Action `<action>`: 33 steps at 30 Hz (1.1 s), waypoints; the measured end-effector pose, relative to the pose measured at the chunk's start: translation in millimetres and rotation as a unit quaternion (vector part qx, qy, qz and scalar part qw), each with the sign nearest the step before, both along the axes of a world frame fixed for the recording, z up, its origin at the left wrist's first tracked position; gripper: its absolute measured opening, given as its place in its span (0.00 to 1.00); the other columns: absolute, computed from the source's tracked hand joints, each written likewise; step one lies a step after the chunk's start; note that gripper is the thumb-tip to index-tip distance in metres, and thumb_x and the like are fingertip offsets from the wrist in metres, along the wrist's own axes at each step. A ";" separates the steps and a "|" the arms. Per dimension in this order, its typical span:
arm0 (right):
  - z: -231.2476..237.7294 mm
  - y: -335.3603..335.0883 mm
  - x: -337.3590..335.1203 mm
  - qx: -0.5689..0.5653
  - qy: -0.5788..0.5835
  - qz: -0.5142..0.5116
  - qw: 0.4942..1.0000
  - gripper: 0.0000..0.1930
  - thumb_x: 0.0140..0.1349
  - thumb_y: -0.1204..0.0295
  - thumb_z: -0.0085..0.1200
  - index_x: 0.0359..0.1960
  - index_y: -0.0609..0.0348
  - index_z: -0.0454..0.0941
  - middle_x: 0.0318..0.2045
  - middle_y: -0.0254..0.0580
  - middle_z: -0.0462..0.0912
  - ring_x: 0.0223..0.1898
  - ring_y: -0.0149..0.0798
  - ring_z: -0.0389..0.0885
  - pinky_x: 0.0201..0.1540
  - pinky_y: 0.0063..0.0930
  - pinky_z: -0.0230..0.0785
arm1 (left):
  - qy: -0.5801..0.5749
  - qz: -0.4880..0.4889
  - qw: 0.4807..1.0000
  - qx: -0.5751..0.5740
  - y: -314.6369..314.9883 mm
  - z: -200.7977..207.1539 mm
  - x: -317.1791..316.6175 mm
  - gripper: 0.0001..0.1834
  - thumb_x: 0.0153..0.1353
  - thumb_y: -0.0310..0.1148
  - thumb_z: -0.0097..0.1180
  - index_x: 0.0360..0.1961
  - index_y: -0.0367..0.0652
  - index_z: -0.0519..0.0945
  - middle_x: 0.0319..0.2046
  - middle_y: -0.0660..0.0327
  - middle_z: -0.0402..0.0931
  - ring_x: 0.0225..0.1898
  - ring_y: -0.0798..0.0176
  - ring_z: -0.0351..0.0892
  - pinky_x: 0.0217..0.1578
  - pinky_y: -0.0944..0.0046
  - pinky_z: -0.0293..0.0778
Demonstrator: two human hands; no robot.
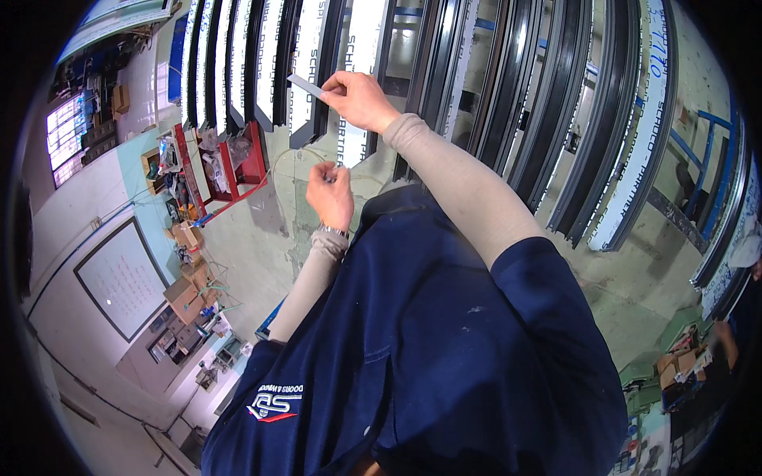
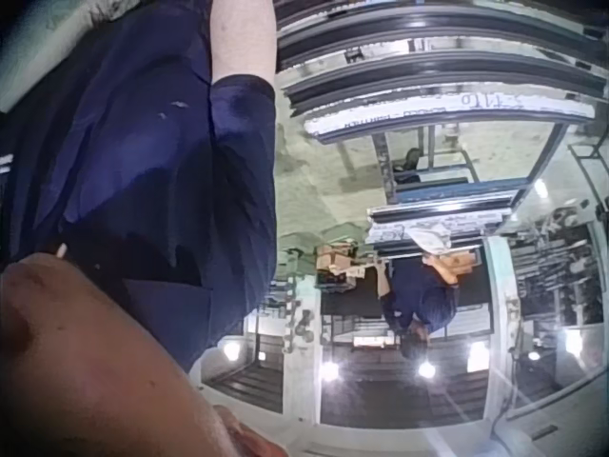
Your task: The worker is applying identification labels to long metal profiles and inspecting them against a list on a fabrication floor.
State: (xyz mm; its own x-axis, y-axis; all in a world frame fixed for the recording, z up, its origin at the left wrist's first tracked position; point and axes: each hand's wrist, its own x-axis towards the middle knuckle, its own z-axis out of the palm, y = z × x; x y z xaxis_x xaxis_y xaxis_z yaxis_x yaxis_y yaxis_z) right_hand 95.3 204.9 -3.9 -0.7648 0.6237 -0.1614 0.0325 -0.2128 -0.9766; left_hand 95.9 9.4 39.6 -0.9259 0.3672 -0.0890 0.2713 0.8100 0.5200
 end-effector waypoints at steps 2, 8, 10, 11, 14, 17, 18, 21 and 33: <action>-1.5 -0.5 -1.1 -0.007 -0.006 0.018 1.000 0.12 0.62 0.67 0.64 0.41 0.63 0.85 0.33 0.44 0.89 0.36 0.36 0.87 0.45 0.32 0.77 | 0.007 0.006 0.999 0.031 -10.7 -0.1 -4.4 0.14 0.58 0.30 0.61 0.44 0.34 0.84 0.30 0.52 0.85 0.30 0.52 0.84 0.38 0.55 0.79; 0.3 0.9 1.1 0.022 -0.012 0.031 0.999 0.13 0.65 0.68 0.63 0.44 0.65 0.84 0.34 0.38 0.87 0.36 0.28 0.83 0.43 0.26 0.76 | -0.066 -0.092 0.993 0.025 -31.8 -5.8 -24.0 0.11 0.64 0.32 0.61 0.40 0.33 0.86 0.31 0.50 0.85 0.32 0.55 0.84 0.38 0.57 0.78; 0.5 2.4 1.4 0.015 -0.019 0.033 0.999 0.13 0.65 0.68 0.63 0.45 0.65 0.84 0.35 0.39 0.88 0.37 0.28 0.83 0.44 0.27 0.76 | -0.063 -0.090 0.994 0.005 -27.6 -5.2 -25.1 0.12 0.64 0.34 0.62 0.40 0.34 0.86 0.31 0.50 0.86 0.32 0.57 0.85 0.38 0.58 0.78; 0.6 2.7 0.9 0.016 -0.020 0.033 0.999 0.13 0.65 0.68 0.63 0.45 0.65 0.84 0.35 0.39 0.88 0.37 0.28 0.83 0.44 0.27 0.76 | -0.059 -0.088 0.994 -0.017 -25.6 -5.0 -25.7 0.14 0.64 0.36 0.62 0.39 0.34 0.87 0.32 0.50 0.87 0.32 0.58 0.86 0.38 0.60 0.78; 1.6 1.2 1.0 0.017 -0.024 0.034 0.999 0.13 0.65 0.68 0.63 0.45 0.66 0.84 0.35 0.39 0.88 0.37 0.28 0.83 0.44 0.27 0.76 | -0.013 -0.136 0.985 -0.106 -19.2 -0.5 -31.4 0.13 0.62 0.36 0.61 0.35 0.35 0.86 0.30 0.46 0.85 0.32 0.50 0.86 0.36 0.55 0.79; -1.1 1.8 0.3 0.016 -0.018 0.027 0.999 0.14 0.65 0.68 0.63 0.46 0.65 0.84 0.35 0.39 0.88 0.38 0.28 0.83 0.44 0.26 0.76 | 0.019 -0.214 0.962 -0.169 -9.2 4.8 -39.3 0.12 0.59 0.35 0.60 0.30 0.35 0.83 0.30 0.44 0.83 0.33 0.41 0.84 0.35 0.48 0.78; -0.1 1.2 -0.3 0.015 -0.018 0.027 0.999 0.14 0.65 0.68 0.63 0.46 0.65 0.84 0.35 0.39 0.88 0.38 0.28 0.83 0.44 0.26 0.76 | 0.018 -0.213 0.962 -0.169 -6.2 6.0 -41.9 0.12 0.59 0.35 0.60 0.30 0.35 0.83 0.30 0.44 0.83 0.33 0.41 0.84 0.35 0.48 0.78; 0.8 0.0 -0.6 0.003 -0.014 0.012 1.000 0.13 0.62 0.67 0.64 0.42 0.64 0.85 0.34 0.44 0.89 0.37 0.35 0.87 0.45 0.30 0.78 | 0.016 -0.258 0.940 -0.224 2.2 7.1 -46.9 0.12 0.57 0.35 0.58 0.28 0.34 0.80 0.29 0.43 0.82 0.33 0.37 0.83 0.36 0.44 0.77; -0.8 -3.9 -2.8 0.012 -0.006 -0.015 1.000 0.12 0.62 0.68 0.64 0.42 0.64 0.85 0.33 0.43 0.89 0.36 0.32 0.86 0.44 0.29 0.78 | -0.008 -0.201 0.959 -0.198 -1.4 -18.3 -58.2 0.14 0.63 0.36 0.56 0.36 0.32 0.81 0.28 0.45 0.83 0.31 0.45 0.84 0.35 0.51 0.77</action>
State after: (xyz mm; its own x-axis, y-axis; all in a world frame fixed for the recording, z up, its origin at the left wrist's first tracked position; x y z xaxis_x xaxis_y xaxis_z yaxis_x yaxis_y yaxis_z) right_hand 92.5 201.0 -4.7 -0.7435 0.6507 -0.1546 0.0374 -0.1904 -0.9810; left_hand 37.7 8.1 21.3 -0.7146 0.6283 -0.3075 0.5970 0.7769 0.1999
